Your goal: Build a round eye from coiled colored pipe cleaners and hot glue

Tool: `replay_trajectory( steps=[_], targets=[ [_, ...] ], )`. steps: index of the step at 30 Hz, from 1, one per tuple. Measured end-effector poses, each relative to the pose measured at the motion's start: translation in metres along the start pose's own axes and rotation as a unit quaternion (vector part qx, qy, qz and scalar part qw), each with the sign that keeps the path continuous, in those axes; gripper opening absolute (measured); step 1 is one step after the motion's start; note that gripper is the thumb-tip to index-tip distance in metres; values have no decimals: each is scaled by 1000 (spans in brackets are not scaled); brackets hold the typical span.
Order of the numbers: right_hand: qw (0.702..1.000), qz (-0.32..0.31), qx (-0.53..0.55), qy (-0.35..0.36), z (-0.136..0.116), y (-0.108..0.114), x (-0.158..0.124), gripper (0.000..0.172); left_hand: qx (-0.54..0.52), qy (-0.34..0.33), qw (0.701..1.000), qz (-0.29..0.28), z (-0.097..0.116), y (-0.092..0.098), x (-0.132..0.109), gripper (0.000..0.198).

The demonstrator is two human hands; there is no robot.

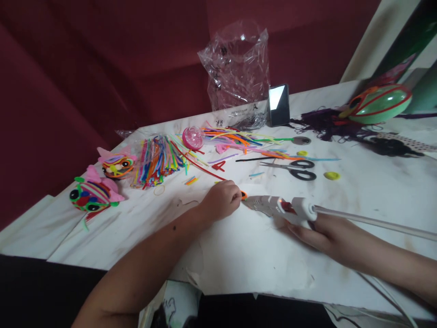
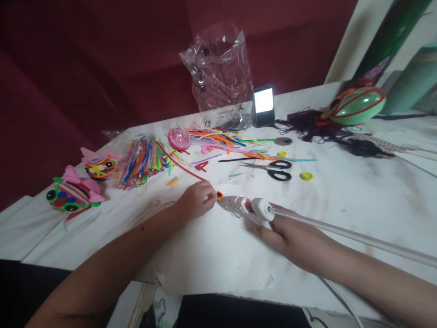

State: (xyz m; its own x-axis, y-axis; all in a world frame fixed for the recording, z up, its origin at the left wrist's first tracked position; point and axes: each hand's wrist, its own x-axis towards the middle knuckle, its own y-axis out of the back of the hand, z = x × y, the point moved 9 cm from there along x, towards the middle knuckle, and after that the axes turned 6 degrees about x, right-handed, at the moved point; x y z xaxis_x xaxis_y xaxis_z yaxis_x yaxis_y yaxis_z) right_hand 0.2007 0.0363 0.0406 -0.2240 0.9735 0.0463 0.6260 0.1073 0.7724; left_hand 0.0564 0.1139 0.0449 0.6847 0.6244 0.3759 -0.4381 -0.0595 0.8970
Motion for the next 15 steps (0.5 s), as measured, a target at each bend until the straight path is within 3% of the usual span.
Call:
replay_trajectory(
  steps=[3,15],
  targets=[
    [999,-37,23,-2,-1,-1,2,56,0,-4,1000,2,0,-1,0,15],
    [999,-26,48,7,-3,1,2,50,16,-7,1000,1,-1,-3,0,15]
  ],
)
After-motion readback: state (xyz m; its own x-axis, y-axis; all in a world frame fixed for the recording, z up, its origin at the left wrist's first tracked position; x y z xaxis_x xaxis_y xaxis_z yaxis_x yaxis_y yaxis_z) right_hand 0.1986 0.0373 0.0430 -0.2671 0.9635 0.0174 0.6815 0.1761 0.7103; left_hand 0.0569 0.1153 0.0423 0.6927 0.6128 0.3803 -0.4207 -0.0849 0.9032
